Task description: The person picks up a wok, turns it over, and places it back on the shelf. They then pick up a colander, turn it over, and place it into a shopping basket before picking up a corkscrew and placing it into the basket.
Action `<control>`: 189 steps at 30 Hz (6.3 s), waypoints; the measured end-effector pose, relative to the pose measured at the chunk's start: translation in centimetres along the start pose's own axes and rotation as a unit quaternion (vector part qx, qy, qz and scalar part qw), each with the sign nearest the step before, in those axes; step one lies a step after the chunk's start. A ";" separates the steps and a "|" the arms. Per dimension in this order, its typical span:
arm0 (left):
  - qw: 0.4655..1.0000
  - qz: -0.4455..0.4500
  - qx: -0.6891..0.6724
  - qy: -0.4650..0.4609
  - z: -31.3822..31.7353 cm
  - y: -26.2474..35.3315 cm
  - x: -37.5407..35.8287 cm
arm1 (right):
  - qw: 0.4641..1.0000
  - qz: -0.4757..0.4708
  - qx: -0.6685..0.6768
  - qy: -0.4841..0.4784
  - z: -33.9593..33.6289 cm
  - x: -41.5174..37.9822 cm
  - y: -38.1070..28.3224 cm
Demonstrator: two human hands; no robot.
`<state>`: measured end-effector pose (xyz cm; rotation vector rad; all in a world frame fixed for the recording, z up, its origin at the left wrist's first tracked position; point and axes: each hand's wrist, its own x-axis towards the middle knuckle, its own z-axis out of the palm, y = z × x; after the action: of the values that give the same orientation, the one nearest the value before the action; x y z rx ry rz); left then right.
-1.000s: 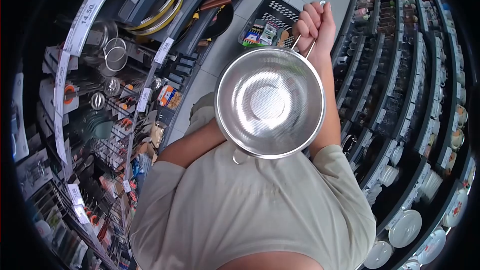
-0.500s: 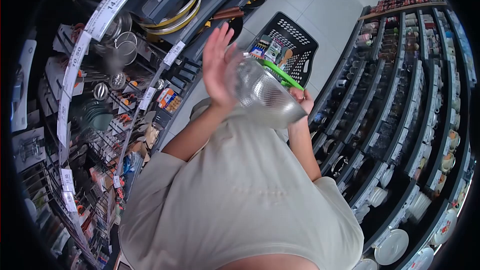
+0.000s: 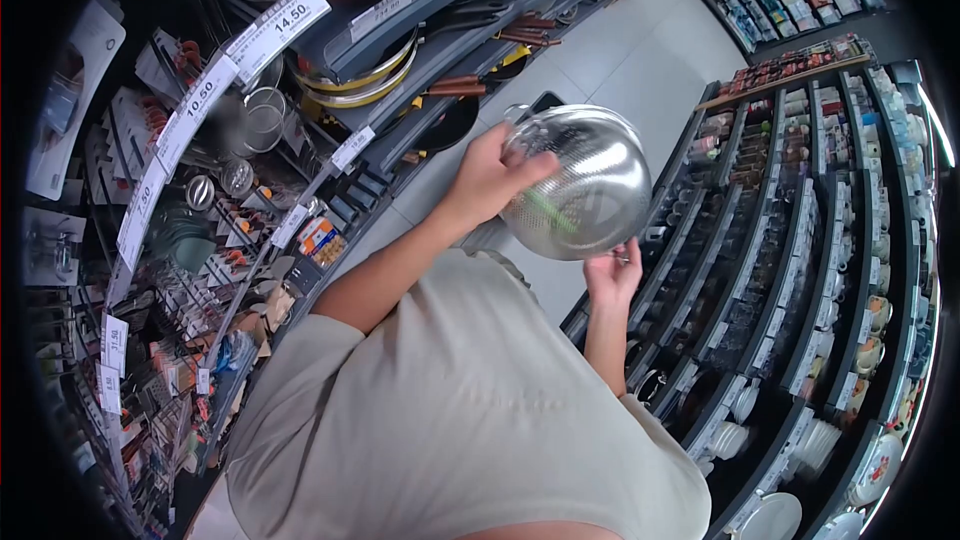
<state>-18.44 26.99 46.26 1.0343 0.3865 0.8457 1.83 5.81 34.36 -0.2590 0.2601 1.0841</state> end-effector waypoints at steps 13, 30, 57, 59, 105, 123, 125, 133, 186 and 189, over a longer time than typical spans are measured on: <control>0.951 -0.204 -0.218 0.078 1.1 -1.6 1.2 | 0.973 -0.196 0.078 -0.091 14.2 -0.1 -0.8; 0.781 0.242 0.569 -0.082 11.3 -5.2 5.7 | 0.946 -0.282 -0.101 -0.127 17.6 3.0 -8.1; 0.742 0.074 0.666 0.037 19.4 -12.7 5.5 | 0.990 -0.076 -0.081 -0.092 12.9 9.9 -16.9; 0.749 0.084 0.656 0.045 19.7 -12.4 5.3 | 0.984 -0.084 -0.121 -0.102 12.5 9.9 -16.5; 0.832 0.109 0.544 0.026 -4.3 -2.3 -3.8 | 0.972 -0.108 -0.201 -0.051 15.0 4.4 7.9; 0.798 0.114 0.592 -0.021 1.2 -2.8 0.1 | 0.987 -0.104 -0.088 -0.083 13.2 7.0 1.0; 0.803 0.109 0.586 -0.004 2.6 -3.4 0.7 | 0.986 -0.101 -0.102 -0.082 13.0 7.6 -0.6; 0.774 0.129 0.620 0.002 6.5 -6.0 3.6 | 0.990 -0.095 -0.067 -0.080 12.4 7.9 -5.2; 0.893 -0.045 -0.419 0.156 0.3 -16.0 -0.5 | 0.753 0.255 -0.560 -0.235 5.8 6.7 -7.0; 0.902 -0.066 -0.391 0.170 -0.8 -15.0 -0.6 | 0.663 0.259 -0.667 -0.221 4.7 7.3 -7.5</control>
<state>-12.90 23.36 32.78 0.1077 0.3554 0.9422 12.10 10.09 36.91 -1.2731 -1.0641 1.7106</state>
